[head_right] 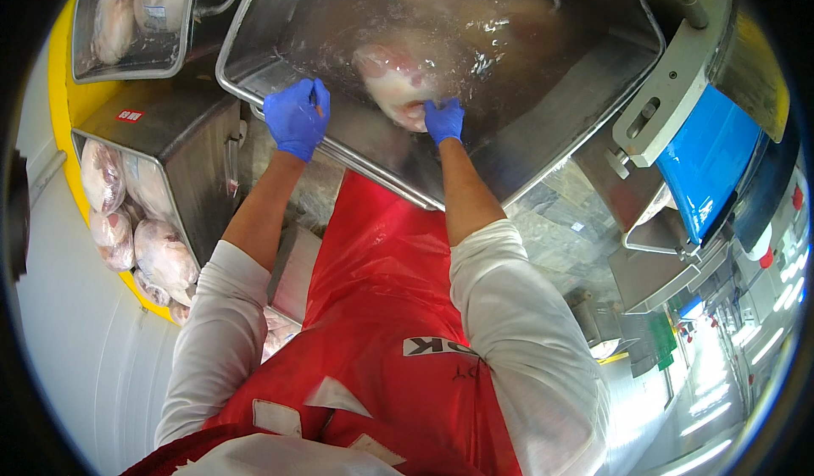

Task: The person removes vacuum-sealed meat portions from a water bath, places them on a blue cutting board, and trims fat and connective tissue using a knife. The trimmed pieces are placed into a metal tray. The person repeats this process for multiple portions.

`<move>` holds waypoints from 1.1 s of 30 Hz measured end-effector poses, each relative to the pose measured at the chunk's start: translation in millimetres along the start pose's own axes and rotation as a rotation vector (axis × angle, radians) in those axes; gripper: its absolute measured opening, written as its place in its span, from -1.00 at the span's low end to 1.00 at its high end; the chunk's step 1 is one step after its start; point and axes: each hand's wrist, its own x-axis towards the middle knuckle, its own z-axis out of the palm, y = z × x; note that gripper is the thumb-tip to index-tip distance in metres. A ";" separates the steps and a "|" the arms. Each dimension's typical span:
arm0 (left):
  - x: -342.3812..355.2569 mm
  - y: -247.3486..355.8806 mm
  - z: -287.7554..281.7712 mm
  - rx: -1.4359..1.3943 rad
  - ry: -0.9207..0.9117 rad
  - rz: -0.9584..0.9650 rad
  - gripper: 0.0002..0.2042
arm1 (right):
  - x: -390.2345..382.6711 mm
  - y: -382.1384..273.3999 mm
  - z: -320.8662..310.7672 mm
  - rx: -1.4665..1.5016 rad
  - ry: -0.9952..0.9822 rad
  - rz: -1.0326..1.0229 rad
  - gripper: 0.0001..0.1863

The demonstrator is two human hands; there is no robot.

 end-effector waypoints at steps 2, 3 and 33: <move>0.6 1.2 -1.8 -0.021 -0.003 -0.006 -0.72 | -0.4 -3.1 -0.8 0.090 -0.086 -0.013 -0.58; 2.2 2.8 -3.4 -0.060 0.000 -0.003 -0.71 | -0.8 -0.8 1.5 0.131 -0.114 -0.032 -0.62; 16.5 6.7 13.4 0.023 -0.313 -0.217 -0.69 | -97.1 -195.1 -34.5 0.491 -0.201 -0.325 -0.94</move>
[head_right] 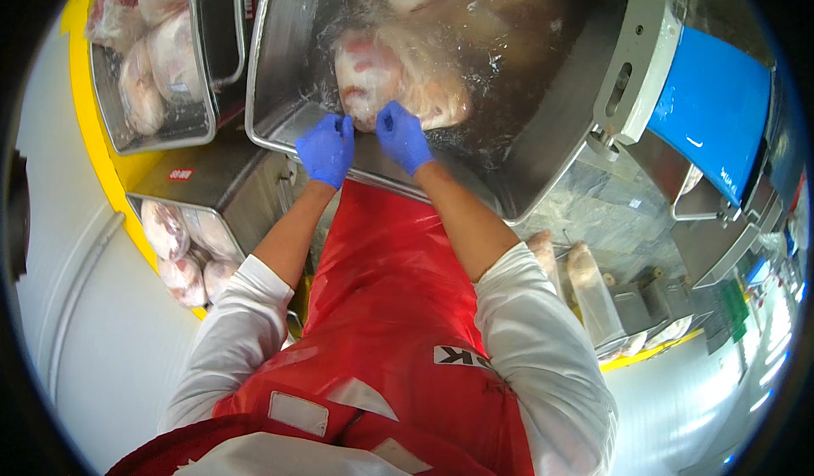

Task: The person removes vacuum-sealed meat portions from a water bath, places them on a blue cutting board, and trims fat and connective tissue using a knife. The trimmed pieces are placed into a metal tray. The person repeats this process for multiple portions.

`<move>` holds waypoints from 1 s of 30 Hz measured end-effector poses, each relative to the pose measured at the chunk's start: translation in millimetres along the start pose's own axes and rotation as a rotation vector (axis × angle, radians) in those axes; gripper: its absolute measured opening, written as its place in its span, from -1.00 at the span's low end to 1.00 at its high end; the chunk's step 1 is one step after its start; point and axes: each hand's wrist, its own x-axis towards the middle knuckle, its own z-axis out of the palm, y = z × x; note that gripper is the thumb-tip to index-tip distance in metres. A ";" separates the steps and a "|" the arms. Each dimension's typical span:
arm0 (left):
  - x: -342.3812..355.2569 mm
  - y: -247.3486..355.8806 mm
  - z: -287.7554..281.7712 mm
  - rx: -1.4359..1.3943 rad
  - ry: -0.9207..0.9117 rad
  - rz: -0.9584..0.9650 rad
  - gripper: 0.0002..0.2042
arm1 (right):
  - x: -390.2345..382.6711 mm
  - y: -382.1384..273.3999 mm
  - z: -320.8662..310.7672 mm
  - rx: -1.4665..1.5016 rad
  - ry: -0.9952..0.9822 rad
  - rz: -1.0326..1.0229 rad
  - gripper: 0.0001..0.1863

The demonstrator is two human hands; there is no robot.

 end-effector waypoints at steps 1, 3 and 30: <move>11.8 -0.6 5.9 -0.077 -0.022 -0.044 -0.67 | -1.8 -1.3 4.2 -0.007 0.002 -0.007 -0.96; 61.8 -1.4 28.3 -0.161 -0.066 0.160 -0.56 | -7.1 -3.0 13.6 -0.007 -0.036 -0.050 -0.96; 56.3 -22.1 114.7 -0.543 -0.597 0.098 -0.71 | 171.6 140.1 -67.2 0.033 0.433 0.408 -0.60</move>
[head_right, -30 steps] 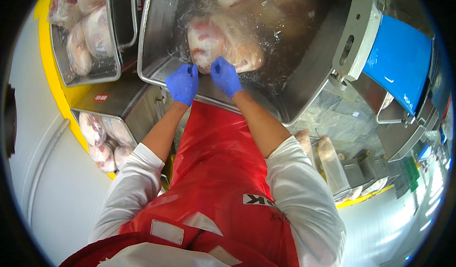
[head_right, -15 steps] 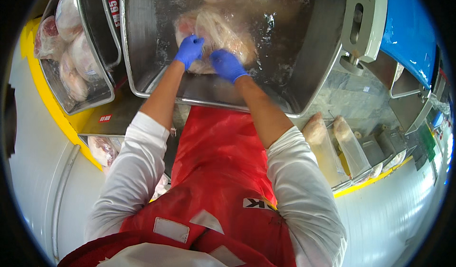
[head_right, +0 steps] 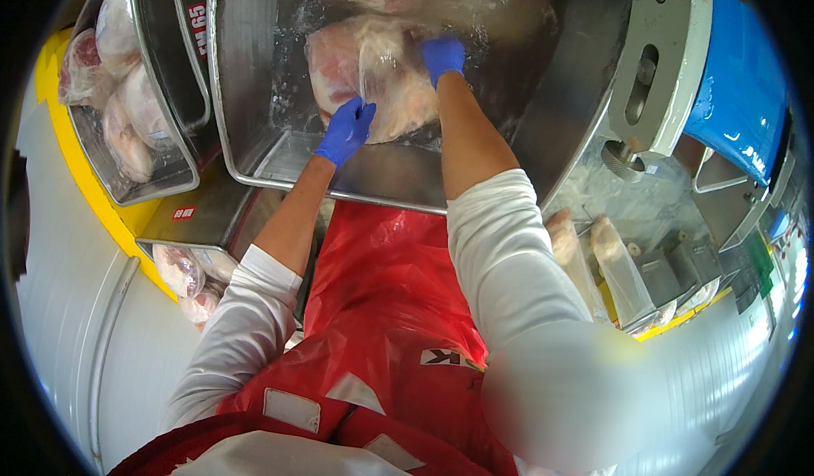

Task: The person removes vacuum-sealed meat portions from a water bath, places them on a blue cutting board, and trims fat and connective tissue using a knife. The trimmed pieces are placed into a metal tray. The person repeats this process for multiple portions.

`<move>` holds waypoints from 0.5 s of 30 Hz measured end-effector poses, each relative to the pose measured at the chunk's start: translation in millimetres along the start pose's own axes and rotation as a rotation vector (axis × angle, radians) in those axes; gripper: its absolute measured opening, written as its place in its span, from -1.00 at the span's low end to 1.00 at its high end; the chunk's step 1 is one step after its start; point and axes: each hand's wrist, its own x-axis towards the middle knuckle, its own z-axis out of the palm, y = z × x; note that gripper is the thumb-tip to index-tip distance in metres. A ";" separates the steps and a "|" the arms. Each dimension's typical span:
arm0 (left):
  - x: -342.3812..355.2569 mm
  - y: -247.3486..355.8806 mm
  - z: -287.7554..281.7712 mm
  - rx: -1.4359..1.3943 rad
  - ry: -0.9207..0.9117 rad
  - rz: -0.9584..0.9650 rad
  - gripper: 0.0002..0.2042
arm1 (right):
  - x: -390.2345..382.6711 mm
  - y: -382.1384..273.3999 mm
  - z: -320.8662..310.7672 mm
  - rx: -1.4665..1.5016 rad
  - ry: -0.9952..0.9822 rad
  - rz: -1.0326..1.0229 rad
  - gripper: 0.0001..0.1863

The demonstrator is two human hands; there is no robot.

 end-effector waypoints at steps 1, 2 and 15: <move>-0.6 4.5 -1.8 -0.011 0.003 -0.011 -0.73 | 2.1 8.4 -4.4 0.123 0.004 0.033 -0.69; -3.6 5.9 -4.8 -0.023 0.017 -0.029 -0.74 | -4.3 3.5 -8.9 0.325 0.020 0.110 -0.77; -11.3 38.3 -33.4 0.127 0.292 -0.056 -0.47 | -166.0 -39.8 -24.9 -0.113 -0.296 -0.616 -0.80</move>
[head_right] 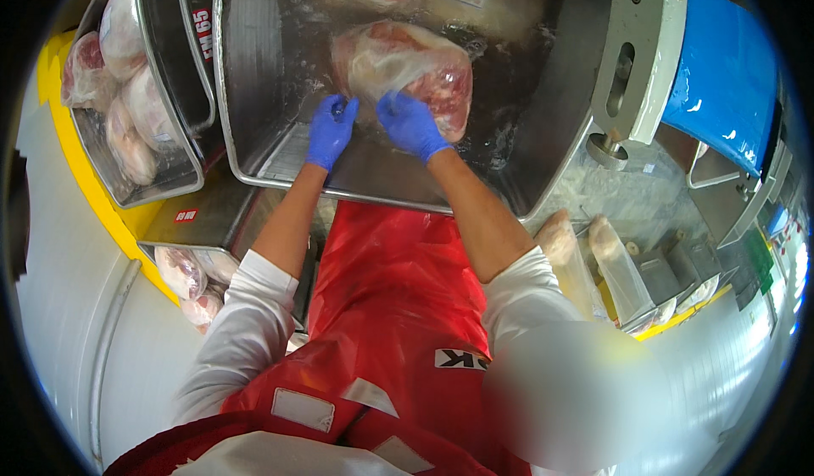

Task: The person removes vacuum-sealed meat portions from a water bath, places them on a blue cutting board, and trims fat and connective tissue using a knife. The trimmed pieces are placed into a metal tray. The person repeats this process for multiple portions.

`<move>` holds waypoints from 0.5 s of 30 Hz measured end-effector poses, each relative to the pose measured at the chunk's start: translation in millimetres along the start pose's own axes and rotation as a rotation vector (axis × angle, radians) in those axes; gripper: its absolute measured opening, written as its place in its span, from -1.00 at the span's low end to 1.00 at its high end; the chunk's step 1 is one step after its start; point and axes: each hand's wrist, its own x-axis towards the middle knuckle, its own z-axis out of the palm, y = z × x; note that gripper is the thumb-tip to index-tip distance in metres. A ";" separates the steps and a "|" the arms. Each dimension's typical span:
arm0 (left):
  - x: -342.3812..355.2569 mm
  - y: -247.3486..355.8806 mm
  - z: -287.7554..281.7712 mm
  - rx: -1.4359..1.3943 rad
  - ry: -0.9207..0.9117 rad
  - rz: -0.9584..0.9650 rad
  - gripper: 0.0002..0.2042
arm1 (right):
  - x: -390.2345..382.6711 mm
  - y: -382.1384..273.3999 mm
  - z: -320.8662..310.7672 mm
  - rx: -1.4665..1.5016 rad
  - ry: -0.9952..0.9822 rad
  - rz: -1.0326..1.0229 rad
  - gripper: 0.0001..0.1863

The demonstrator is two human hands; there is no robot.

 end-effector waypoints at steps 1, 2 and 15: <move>2.3 25.9 -5.7 -0.016 -0.059 0.004 -0.47 | -7.6 2.5 1.5 -0.193 -0.090 -0.056 -0.78; 1.7 49.2 -9.4 -0.031 -0.126 0.005 -0.47 | -14.2 -1.4 -0.1 -0.212 -0.182 -0.016 -0.78; 69.6 80.0 -25.6 0.659 -0.233 0.371 -0.70 | -62.5 -7.9 1.0 -0.157 -0.131 0.262 -0.68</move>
